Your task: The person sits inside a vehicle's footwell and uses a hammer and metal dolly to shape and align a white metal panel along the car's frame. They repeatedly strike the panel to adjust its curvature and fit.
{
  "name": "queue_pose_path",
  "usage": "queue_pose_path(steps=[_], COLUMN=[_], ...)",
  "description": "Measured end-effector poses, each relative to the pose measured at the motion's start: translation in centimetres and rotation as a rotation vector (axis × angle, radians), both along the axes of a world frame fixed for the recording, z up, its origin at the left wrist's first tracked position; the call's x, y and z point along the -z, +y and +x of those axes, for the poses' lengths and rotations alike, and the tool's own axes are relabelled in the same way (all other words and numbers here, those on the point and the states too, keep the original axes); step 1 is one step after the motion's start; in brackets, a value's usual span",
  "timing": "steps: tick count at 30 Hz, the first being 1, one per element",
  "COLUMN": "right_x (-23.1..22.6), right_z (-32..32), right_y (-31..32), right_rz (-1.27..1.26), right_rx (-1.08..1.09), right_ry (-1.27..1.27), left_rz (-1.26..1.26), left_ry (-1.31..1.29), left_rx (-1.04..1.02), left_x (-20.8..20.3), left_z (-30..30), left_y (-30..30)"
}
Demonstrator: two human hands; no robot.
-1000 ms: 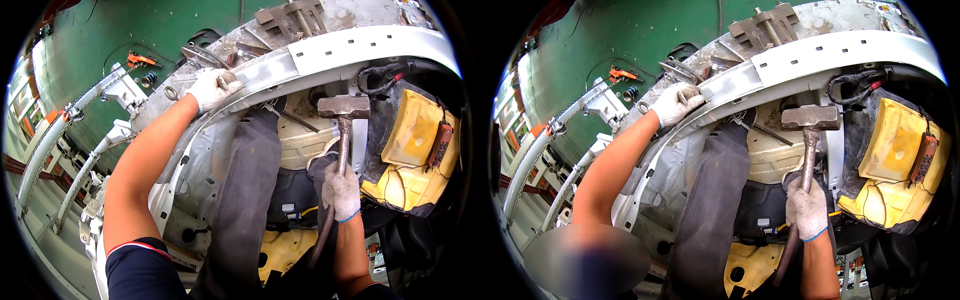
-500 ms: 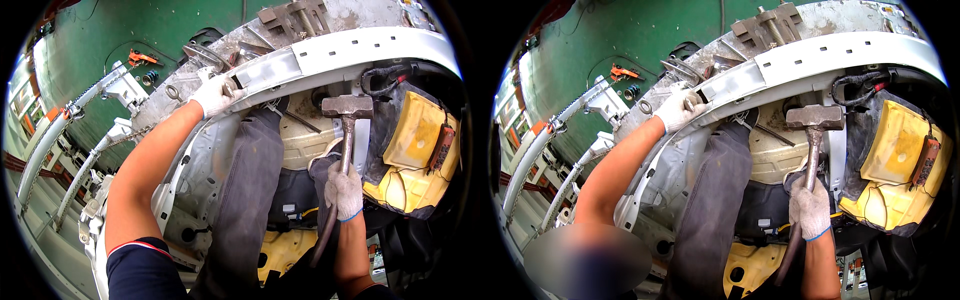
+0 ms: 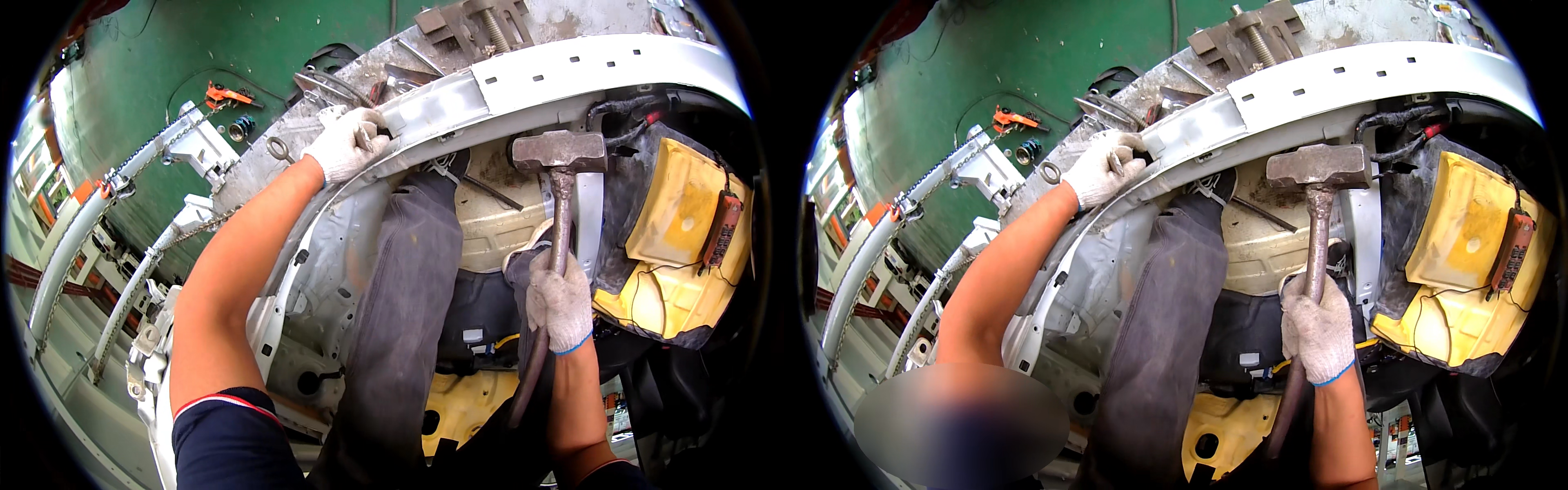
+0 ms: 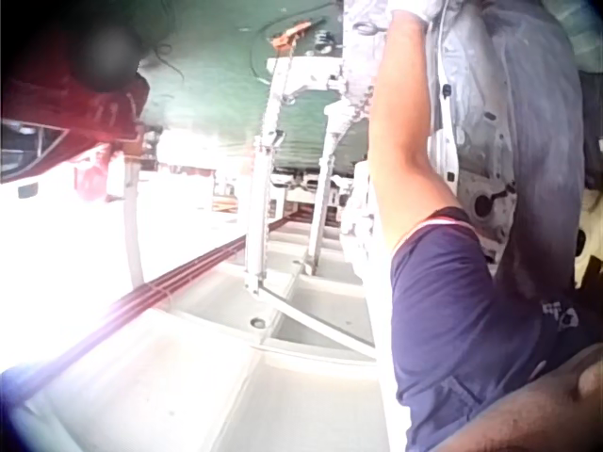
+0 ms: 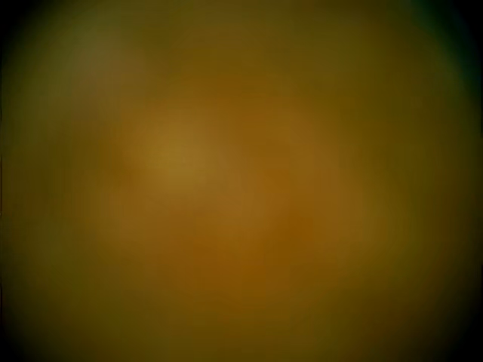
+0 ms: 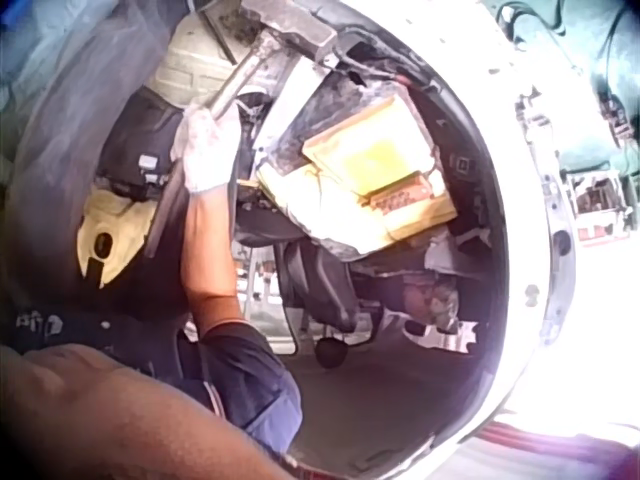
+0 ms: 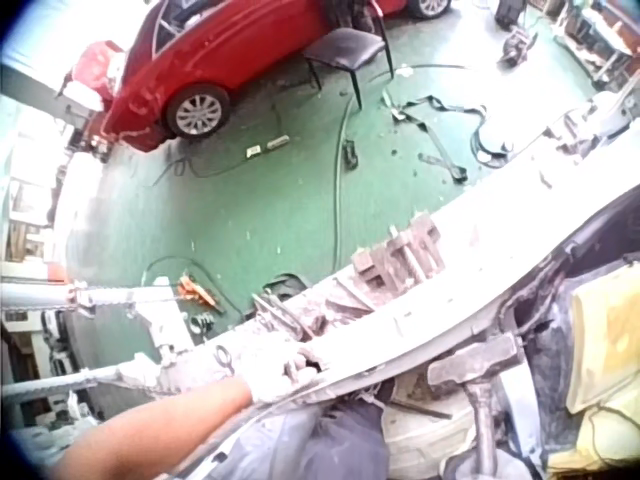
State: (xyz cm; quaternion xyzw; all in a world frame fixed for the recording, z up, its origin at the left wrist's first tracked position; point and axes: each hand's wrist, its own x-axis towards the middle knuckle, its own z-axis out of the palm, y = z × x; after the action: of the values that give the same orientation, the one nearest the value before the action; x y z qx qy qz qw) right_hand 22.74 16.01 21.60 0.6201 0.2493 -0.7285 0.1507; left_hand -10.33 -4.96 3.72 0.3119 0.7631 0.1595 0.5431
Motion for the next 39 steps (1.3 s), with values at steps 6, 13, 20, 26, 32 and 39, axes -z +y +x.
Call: queue_pose_path(steps=[6, 13, 20, 26, 32, 39], right_x=[0.2, 0.7, 1.0, 1.1, 0.8, 0.1], right_z=[0.4, 0.5, 0.6, 0.3, -0.8, -3.0], right_y=[-0.6, -1.1, -1.2, -1.2, -1.4, -1.4], right_rz=[0.009, 0.003, 0.037, 0.047, 0.032, 0.085], right_rx=[0.017, -0.009, 0.013, -0.004, -0.017, -0.102], right_ry=[0.030, -0.055, -0.043, -0.003, 0.016, 0.013], left_rz=[-0.150, -0.117, -0.130, -0.154, 0.002, 0.131], left_ry=[0.024, 0.075, 0.046, 0.142, 0.201, 0.302], left_rx=[-0.025, 0.021, 0.047, 0.091, -0.015, -0.111], left_x=[-0.5, 0.0, 0.0, 0.6, 1.2, 3.9], left_z=[-0.6, -1.1, -1.7, -0.9, 0.5, 0.9], left_y=[1.7, 1.0, 0.5, 0.3, 0.0, -2.2])
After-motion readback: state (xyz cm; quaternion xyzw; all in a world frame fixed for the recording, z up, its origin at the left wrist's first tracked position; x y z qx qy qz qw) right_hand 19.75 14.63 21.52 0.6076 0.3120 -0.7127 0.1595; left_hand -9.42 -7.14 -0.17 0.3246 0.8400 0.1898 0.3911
